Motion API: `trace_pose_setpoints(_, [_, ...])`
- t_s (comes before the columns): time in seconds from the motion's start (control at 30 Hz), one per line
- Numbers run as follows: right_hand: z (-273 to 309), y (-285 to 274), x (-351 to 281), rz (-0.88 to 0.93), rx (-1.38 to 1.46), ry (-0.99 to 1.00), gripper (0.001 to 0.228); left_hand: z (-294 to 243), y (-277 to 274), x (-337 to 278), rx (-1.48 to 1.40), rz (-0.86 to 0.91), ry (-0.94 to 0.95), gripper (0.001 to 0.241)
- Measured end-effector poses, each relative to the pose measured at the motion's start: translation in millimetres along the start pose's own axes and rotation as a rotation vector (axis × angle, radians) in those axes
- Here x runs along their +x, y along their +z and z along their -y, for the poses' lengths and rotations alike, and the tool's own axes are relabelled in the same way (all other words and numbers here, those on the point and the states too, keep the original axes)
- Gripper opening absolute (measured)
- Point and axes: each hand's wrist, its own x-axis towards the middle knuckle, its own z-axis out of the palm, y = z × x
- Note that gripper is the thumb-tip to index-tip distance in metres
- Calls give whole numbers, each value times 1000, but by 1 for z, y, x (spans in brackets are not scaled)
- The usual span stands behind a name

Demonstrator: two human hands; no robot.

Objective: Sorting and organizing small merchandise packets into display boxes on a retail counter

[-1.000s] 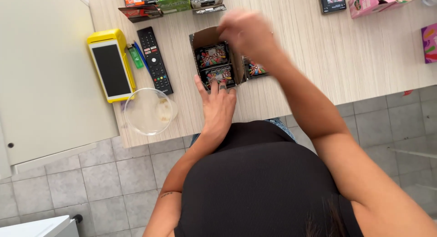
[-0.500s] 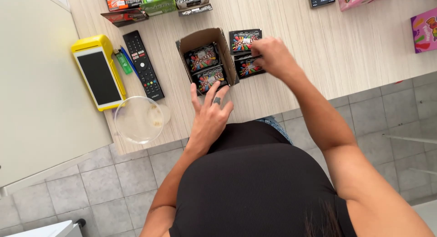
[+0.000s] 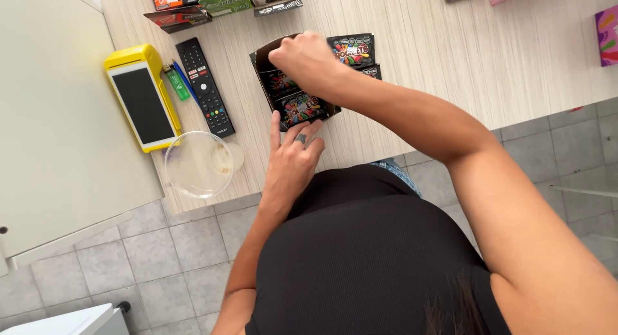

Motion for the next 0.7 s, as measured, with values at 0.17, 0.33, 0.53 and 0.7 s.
trace_pose_setpoints(0.17, [9, 43, 25, 87, -29, 43, 13, -2, 0, 1, -92, 7, -57, 25])
trace_pose_setpoints(0.33, [12, 23, 5, 19, -50, -172, 24, -2, -2, 4, -105, 50, -72, 18])
trace_pose_setpoints(0.53, [0, 20, -18, -368, -89, -285, 10, -1, 22, 1, 0, 28, -124, 15])
trace_pose_setpoints(0.7, [-82, -40, -51, -443, 454, -91, 23, -4, -19, 16, -109, 45, -99, 15])
